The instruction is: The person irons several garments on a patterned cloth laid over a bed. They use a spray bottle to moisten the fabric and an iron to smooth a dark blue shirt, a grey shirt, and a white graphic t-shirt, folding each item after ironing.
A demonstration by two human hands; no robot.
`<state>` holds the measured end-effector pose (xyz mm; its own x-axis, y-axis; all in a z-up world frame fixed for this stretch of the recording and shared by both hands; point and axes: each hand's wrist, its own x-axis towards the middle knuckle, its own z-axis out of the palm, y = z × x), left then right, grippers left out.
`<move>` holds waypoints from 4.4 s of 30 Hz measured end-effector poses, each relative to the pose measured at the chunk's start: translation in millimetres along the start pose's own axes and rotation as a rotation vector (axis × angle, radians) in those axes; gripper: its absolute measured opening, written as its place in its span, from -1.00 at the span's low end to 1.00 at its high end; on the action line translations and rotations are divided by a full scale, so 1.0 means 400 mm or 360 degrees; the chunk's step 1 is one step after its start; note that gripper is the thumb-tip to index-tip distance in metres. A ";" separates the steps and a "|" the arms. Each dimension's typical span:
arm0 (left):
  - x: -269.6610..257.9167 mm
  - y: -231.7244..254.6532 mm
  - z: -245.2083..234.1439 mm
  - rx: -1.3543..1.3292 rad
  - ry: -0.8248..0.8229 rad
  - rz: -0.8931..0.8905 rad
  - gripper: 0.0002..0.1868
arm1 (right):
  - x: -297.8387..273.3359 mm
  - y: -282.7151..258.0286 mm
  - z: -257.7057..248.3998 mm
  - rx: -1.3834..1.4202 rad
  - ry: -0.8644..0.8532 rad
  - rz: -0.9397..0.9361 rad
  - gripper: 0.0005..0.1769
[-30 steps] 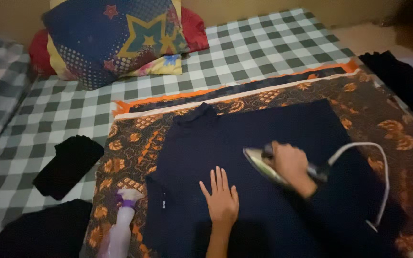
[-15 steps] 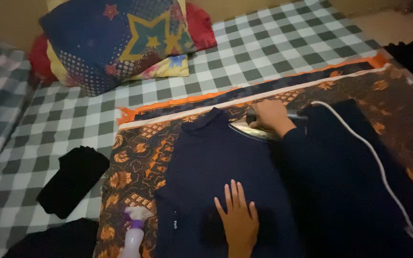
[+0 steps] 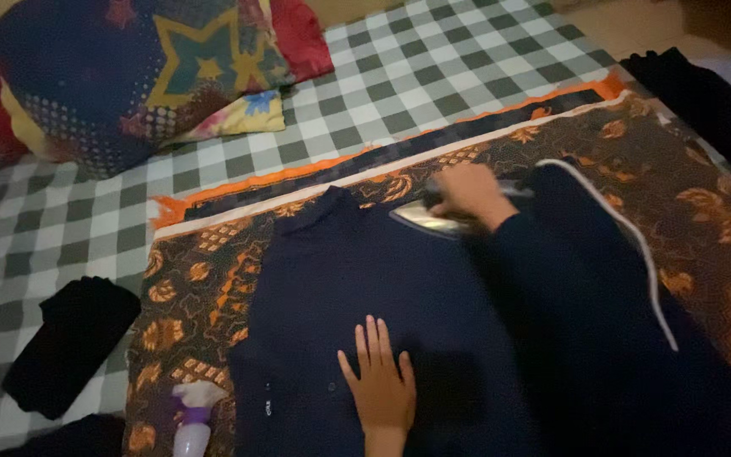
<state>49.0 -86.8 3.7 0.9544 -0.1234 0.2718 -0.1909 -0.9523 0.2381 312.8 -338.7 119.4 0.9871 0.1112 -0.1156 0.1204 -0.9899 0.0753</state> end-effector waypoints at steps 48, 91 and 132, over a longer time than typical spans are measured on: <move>0.016 0.016 -0.020 0.0198 -0.0226 -0.0191 -0.32 | -0.717 0.118 0.052 0.0327 0.0093 0.0545 -0.64; 0.018 0.031 -0.029 0.0230 -0.0226 -0.0190 -0.26 | -0.219 0.467 0.089 0.0096 0.0356 0.0906 -0.63; 0.273 -0.709 -0.207 -0.1676 -0.0163 -0.0613 -0.76 | -0.487 0.564 0.017 0.1826 0.0332 0.0448 -0.25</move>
<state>188.2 193.0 43.1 0.9967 0.0594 -0.0561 0.0682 -0.2277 0.9713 146.9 -584.5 152.1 0.9744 -0.2148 -0.0660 -0.1626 -0.4714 -0.8668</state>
